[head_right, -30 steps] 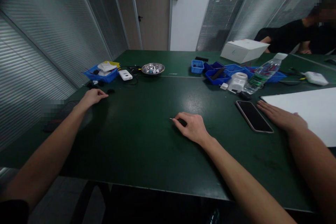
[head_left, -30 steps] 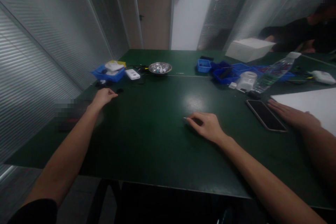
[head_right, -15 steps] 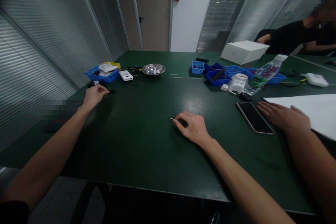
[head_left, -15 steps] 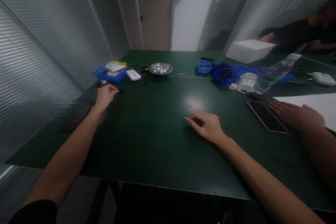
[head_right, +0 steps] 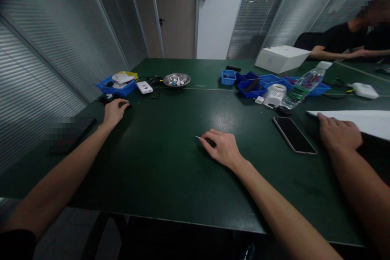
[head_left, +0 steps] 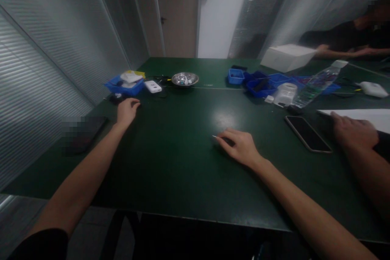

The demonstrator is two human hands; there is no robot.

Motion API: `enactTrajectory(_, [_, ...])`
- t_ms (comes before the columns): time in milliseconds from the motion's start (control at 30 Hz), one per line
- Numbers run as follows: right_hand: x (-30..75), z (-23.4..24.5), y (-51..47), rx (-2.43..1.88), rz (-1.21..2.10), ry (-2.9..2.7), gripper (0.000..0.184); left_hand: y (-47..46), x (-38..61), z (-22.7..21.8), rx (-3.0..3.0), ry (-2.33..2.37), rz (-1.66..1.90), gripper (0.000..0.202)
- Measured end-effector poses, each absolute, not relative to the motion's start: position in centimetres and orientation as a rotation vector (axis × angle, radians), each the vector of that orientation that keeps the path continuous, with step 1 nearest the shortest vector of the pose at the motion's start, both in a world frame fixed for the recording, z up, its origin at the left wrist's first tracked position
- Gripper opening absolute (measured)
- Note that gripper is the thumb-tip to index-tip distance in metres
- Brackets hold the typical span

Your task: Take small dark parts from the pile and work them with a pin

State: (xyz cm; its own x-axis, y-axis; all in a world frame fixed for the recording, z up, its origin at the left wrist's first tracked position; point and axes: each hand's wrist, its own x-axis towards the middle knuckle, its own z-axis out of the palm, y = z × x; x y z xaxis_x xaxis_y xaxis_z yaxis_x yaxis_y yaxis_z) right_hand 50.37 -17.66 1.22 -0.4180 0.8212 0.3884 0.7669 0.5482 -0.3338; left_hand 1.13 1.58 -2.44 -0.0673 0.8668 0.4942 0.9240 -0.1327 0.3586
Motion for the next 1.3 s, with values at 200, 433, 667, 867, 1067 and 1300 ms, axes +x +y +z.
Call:
enactTrajectory(200, [50.5, 1.1, -17.5, -1.286, 0.138, -2.289, 0.031, 1.1, 1.8, -2.2, -2.096, -2.101, -0.944, 0.027])
enactTrajectory(433, [50.4, 1.0, -17.5, -1.278, 0.143, -2.286, 0.032, 1.2, 1.4, -1.5, -1.926, -2.370, -1.174, 0.024])
enactTrajectory(667, [50.4, 1.1, -17.6, -1.275, 0.126, -2.297, 0.032, 2.1, 0.5, -1.4, -1.851, -2.616, -1.424, 0.030])
enactTrajectory(867, [50.4, 1.2, -17.6, -1.262, 0.117, -2.314, 0.034, 2.8, 0.8, -1.1, -1.799, -2.699, -1.528, 0.028])
enactTrajectory(1067, [50.4, 0.8, -17.6, -1.212, 0.126, -2.342, 0.036, 3.1, 1.1, -0.2, -1.791, -2.740, -1.461, 0.024])
enactTrajectory(1300, [50.1, 0.8, -17.6, -1.190, 0.195, -2.363, 0.035, 1.3, 1.4, -0.2, -1.979, -2.448, -1.131, 0.017])
